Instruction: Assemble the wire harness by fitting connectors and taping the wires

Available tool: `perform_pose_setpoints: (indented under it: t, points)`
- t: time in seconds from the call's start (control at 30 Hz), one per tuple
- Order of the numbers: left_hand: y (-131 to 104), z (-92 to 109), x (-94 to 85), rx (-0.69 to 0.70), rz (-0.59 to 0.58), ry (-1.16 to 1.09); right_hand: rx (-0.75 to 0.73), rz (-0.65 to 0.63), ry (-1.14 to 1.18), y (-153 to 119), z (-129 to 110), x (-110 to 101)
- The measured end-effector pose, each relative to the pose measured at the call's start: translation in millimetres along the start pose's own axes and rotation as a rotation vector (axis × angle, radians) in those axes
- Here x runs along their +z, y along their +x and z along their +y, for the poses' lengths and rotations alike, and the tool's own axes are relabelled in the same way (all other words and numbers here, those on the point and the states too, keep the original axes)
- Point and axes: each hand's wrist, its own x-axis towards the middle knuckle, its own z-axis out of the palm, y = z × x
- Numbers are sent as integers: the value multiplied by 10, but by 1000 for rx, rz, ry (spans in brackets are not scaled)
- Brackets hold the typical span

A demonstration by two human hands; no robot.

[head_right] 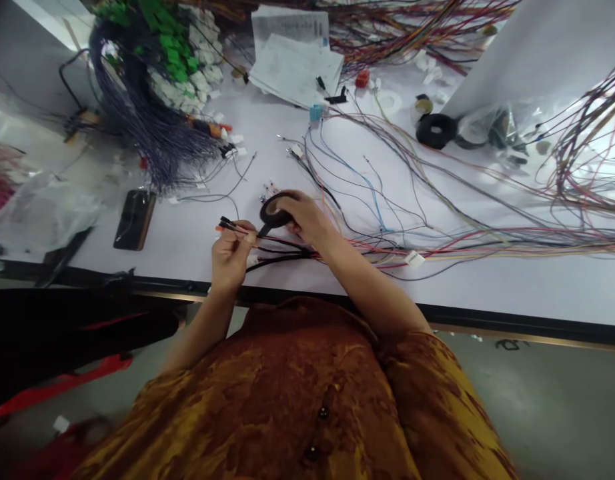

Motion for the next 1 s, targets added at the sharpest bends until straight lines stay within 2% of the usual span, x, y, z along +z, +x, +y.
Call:
perform_pose_setpoints:
  t: [0.07,0.1,0.2,0.23,0.27,0.33,0.4,0.43,0.5,0.57,0.6,0.63,0.7,0.77,0.8,0.9,0.93,1.0]
  points:
    - [26,-93,2,-119,77,-87,-112,132,-64,-245,98,15]
    - [40,-122,5,-176,95,-124,-197,149,-143,-408,161,26]
    - [79,-107,15,-323,65,-205,-443,-49,-404,-846,333,78]
    - [85,-69,19,-349,48,-219,-483,-94,-434,-919,362,99]
    - [84,-19,24,-357,30,-222,-490,-81,-419,-939,370,119]
    - [59,99,35,-298,-19,-163,-387,52,-269,-831,324,143]
    - [9,211,43,-117,-88,-17,-157,128,-75,-593,220,128]
    - [-19,253,43,-9,-137,75,-28,93,7,-461,162,105]
    - [-69,301,37,179,-241,233,189,-81,126,-231,61,30]
    - [-93,297,30,265,-314,305,285,-198,219,-104,11,-64]
    - [-92,278,30,260,-304,307,282,-202,260,-92,13,-110]
    - [-82,251,34,229,-253,283,249,-169,287,-117,35,-151]
    - [-33,183,58,105,-77,171,98,-13,254,-275,136,-200]
    - [41,123,97,-61,54,41,-126,127,63,-540,294,-190]
    - [78,107,120,-135,68,-12,-248,152,-90,-684,378,-163]
    - [148,146,172,-249,19,-95,-484,37,-417,-985,532,-44]
    - [147,187,179,-234,8,-89,-502,39,-419,-1000,529,-8]
    - [110,290,173,-117,-61,27,-425,102,-254,-888,448,27]
